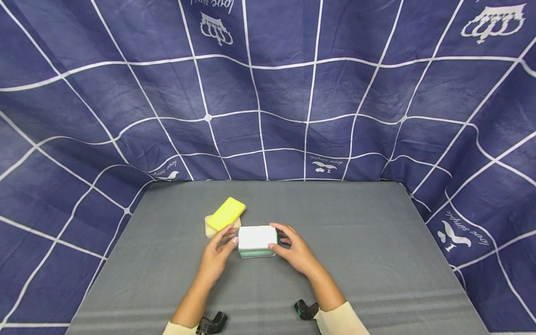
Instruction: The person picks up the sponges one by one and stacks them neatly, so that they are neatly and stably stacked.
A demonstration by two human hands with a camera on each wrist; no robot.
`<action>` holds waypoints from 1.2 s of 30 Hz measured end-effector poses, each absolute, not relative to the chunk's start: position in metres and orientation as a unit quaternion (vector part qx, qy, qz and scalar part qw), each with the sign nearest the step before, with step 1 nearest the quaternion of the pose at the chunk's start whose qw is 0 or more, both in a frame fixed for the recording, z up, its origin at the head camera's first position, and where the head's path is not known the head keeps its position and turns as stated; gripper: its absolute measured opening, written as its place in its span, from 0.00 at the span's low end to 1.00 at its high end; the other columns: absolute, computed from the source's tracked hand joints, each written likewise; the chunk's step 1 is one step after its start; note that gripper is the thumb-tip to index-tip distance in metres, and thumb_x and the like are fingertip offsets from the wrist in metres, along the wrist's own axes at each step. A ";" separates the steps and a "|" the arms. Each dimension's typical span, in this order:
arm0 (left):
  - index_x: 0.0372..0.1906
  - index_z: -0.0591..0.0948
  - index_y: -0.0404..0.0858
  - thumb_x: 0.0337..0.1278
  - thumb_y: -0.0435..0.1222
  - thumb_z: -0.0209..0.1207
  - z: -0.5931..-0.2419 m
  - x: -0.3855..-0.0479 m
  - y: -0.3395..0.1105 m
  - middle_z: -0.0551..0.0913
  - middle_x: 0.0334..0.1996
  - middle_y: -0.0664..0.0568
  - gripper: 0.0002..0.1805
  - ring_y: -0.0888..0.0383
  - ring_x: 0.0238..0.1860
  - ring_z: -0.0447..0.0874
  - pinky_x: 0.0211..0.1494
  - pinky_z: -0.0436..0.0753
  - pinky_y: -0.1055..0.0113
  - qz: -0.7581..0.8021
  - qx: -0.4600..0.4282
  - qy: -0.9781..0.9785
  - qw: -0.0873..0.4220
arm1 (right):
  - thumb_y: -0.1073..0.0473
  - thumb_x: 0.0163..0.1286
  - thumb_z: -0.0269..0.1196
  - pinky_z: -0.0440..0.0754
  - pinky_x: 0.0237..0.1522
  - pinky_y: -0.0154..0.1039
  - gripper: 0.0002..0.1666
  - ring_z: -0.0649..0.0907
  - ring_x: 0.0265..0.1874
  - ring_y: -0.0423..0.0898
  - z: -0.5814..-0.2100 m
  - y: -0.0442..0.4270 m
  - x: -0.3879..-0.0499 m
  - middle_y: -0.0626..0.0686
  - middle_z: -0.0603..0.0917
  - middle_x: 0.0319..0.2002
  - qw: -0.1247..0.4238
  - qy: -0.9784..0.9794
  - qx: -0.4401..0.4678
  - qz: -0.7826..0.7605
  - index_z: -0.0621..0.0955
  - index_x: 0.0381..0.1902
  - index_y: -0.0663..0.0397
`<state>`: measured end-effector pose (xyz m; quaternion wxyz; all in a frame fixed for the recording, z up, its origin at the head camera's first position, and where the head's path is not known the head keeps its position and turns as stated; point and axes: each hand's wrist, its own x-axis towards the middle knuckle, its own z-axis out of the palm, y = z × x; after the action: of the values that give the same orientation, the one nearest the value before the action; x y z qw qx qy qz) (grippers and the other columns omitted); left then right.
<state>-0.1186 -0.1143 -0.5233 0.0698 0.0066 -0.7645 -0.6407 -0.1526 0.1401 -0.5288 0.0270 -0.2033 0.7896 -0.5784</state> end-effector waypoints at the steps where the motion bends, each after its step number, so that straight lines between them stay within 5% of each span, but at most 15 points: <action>1: 0.67 0.78 0.45 0.65 0.41 0.66 -0.522 -0.119 -0.116 0.81 0.60 0.48 0.26 0.49 0.63 0.78 0.57 0.81 0.68 -0.642 0.011 -0.763 0.076 | 0.58 0.66 0.71 0.80 0.60 0.53 0.34 0.78 0.64 0.57 -0.529 0.140 -0.153 0.57 0.77 0.66 0.027 0.790 -0.204 -0.578 0.75 0.69 0.53; 11: 0.68 0.76 0.45 0.62 0.40 0.68 -0.518 -0.130 -0.132 0.78 0.58 0.48 0.29 0.50 0.59 0.78 0.51 0.82 0.68 -0.608 0.058 -0.784 0.108 | 0.54 0.66 0.71 0.78 0.63 0.53 0.35 0.77 0.66 0.52 -0.525 0.140 -0.151 0.53 0.76 0.68 0.048 0.793 -0.192 -0.576 0.74 0.70 0.45; 27: 0.71 0.71 0.40 0.51 0.34 0.74 -0.527 -0.141 -0.145 0.70 0.58 0.42 0.41 0.50 0.53 0.76 0.43 0.79 0.80 -0.576 0.122 -0.797 0.139 | 0.53 0.66 0.71 0.78 0.63 0.55 0.36 0.77 0.66 0.55 -0.525 0.141 -0.152 0.53 0.75 0.69 0.052 0.790 -0.191 -0.580 0.73 0.71 0.46; 32: 0.74 0.67 0.38 0.51 0.36 0.75 -0.529 -0.142 -0.146 0.69 0.57 0.43 0.45 0.51 0.51 0.75 0.43 0.78 0.79 -0.553 0.137 -0.812 0.130 | 0.53 0.66 0.71 0.78 0.63 0.55 0.35 0.77 0.66 0.55 -0.526 0.141 -0.152 0.53 0.76 0.68 0.051 0.791 -0.189 -0.580 0.73 0.70 0.44; 36: 0.75 0.66 0.37 0.50 0.39 0.75 -0.531 -0.143 -0.144 0.69 0.56 0.45 0.47 0.53 0.49 0.74 0.50 0.75 0.68 -0.520 0.157 -0.830 0.127 | 0.53 0.66 0.71 0.78 0.63 0.54 0.36 0.77 0.66 0.54 -0.525 0.141 -0.152 0.53 0.76 0.68 0.053 0.791 -0.188 -0.579 0.73 0.70 0.46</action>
<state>-0.1435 -0.1443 -0.5313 0.1273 0.1568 -0.8298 -0.5202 -0.1518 0.1411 -0.5253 0.0527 -0.1882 0.7914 -0.5792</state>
